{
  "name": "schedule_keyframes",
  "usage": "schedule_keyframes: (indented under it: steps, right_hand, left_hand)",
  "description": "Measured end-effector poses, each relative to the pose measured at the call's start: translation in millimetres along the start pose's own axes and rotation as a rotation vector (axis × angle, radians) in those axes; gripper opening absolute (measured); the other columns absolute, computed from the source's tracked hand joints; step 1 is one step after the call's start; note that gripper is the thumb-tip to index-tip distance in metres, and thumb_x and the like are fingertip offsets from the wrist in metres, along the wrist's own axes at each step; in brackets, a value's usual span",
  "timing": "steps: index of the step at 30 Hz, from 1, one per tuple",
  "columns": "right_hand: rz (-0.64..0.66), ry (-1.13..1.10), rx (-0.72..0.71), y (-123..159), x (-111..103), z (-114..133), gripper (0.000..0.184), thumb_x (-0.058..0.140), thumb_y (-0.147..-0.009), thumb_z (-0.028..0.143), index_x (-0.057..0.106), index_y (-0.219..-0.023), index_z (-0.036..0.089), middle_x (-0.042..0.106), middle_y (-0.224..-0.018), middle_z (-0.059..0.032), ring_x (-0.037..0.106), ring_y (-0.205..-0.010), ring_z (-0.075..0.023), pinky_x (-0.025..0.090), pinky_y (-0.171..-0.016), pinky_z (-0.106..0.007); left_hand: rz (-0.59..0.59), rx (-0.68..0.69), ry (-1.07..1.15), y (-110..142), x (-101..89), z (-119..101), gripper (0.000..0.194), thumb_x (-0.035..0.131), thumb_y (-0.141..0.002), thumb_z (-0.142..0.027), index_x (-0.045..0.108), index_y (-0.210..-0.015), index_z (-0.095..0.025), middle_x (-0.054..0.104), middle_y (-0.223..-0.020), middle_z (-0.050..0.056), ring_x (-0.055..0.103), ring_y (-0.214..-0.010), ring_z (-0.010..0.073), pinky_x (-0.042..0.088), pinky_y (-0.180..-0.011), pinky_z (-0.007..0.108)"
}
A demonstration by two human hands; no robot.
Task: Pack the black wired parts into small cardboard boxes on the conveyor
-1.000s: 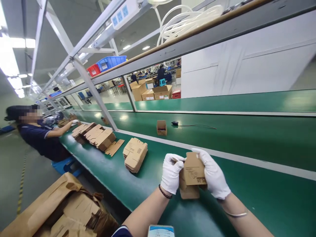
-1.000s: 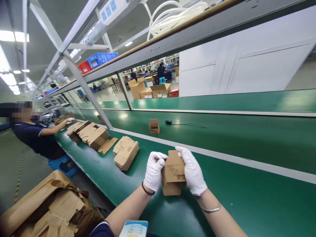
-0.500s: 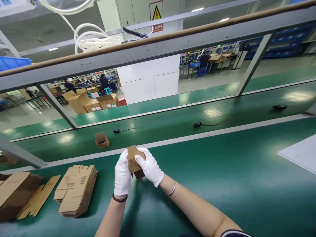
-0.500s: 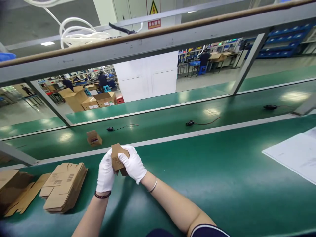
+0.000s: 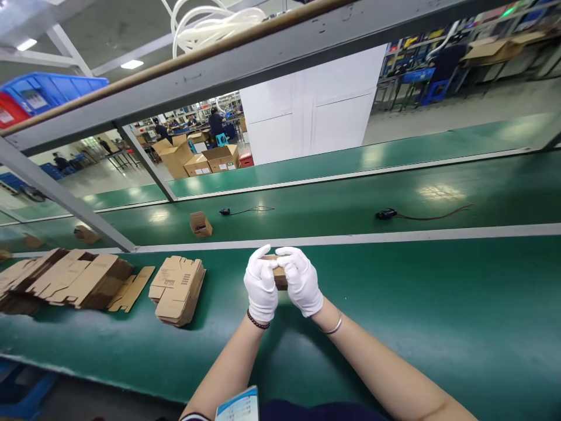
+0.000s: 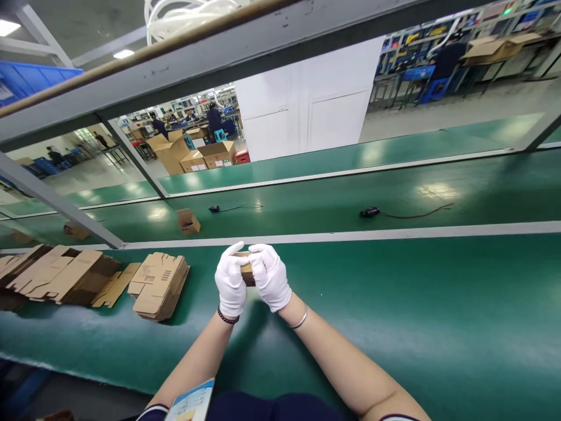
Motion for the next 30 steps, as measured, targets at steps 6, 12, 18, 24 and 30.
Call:
schedule_keyframes:
  steps: [6, 12, 18, 24, 30]
  right_hand:
    - [-0.063, -0.106, 0.036, 2, -2, -5, 0.03, 0.041, -0.09, 0.045, 0.054, -0.104, 0.021, 0.055, -0.117, -0.011, 0.056, -0.105, -0.0224, 0.046, -0.092, -0.043]
    - [0.101, -0.612, 0.626, 6, 25, -27, 0.045, 0.041, -0.088, 0.056, 0.046, -0.118, 0.024, 0.055, -0.119, -0.0112, 0.057, -0.104, -0.0226, 0.053, -0.068, -0.033]
    - [0.367, -1.077, 0.753, 3, 45, -3, 0.047, 0.056, -0.082, 0.045, 0.043, -0.126, 0.034, 0.057, -0.122, -0.0027, 0.059, -0.101, -0.0171, 0.052, -0.064, -0.025]
    - [0.462, -0.804, 0.765, 10, 44, -12, 0.044, 0.066, -0.075, 0.036, 0.054, -0.114, 0.019, 0.062, -0.111, -0.0076, 0.061, -0.082, -0.0151, 0.05, -0.065, -0.025]
    - [0.642, -0.021, 0.529, -5, 27, -27, 0.029, 0.054, -0.08, 0.028, 0.064, -0.106, 0.018, 0.068, -0.098, -0.0077, 0.063, -0.081, -0.02, 0.05, -0.072, -0.032]
  left_hand:
    - [0.068, 0.194, 0.054, 2, -2.0, -2, 0.033, 0.053, -0.084, -0.047, 0.059, -0.099, -0.018, 0.053, -0.126, 0.014, 0.057, -0.109, 0.0232, 0.049, -0.089, 0.039]
    - [-0.27, 0.237, -0.098, 4, -25.2, 6, 0.066, 0.052, -0.082, -0.055, 0.033, -0.137, -0.023, 0.034, -0.141, 0.018, 0.045, -0.123, 0.0268, 0.041, -0.101, 0.043]
    - [-0.177, 0.115, -0.154, 15, -15.8, 25, 0.052, 0.034, -0.093, -0.045, 0.035, -0.139, -0.021, 0.04, -0.138, 0.016, 0.041, -0.128, 0.0262, 0.035, -0.106, 0.042]
    - [-0.118, 0.113, -0.127, 36, -5.3, 42, 0.054, 0.031, -0.094, -0.043, 0.025, -0.143, -0.024, 0.028, -0.147, 0.013, 0.032, -0.134, 0.0259, 0.031, -0.109, 0.042]
    - [0.042, 0.027, -0.235, 30, 1.7, 61, 0.069, 0.042, -0.089, -0.041, 0.009, -0.147, -0.019, 0.028, -0.148, 0.017, 0.03, -0.136, 0.0285, 0.028, -0.11, 0.047]
Point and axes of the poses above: each hand's wrist, its own y-axis away from the middle knuckle, its own x-axis out of the palm, z = x × y, the point moved 6 cm from there along -y, towards the middle knuckle
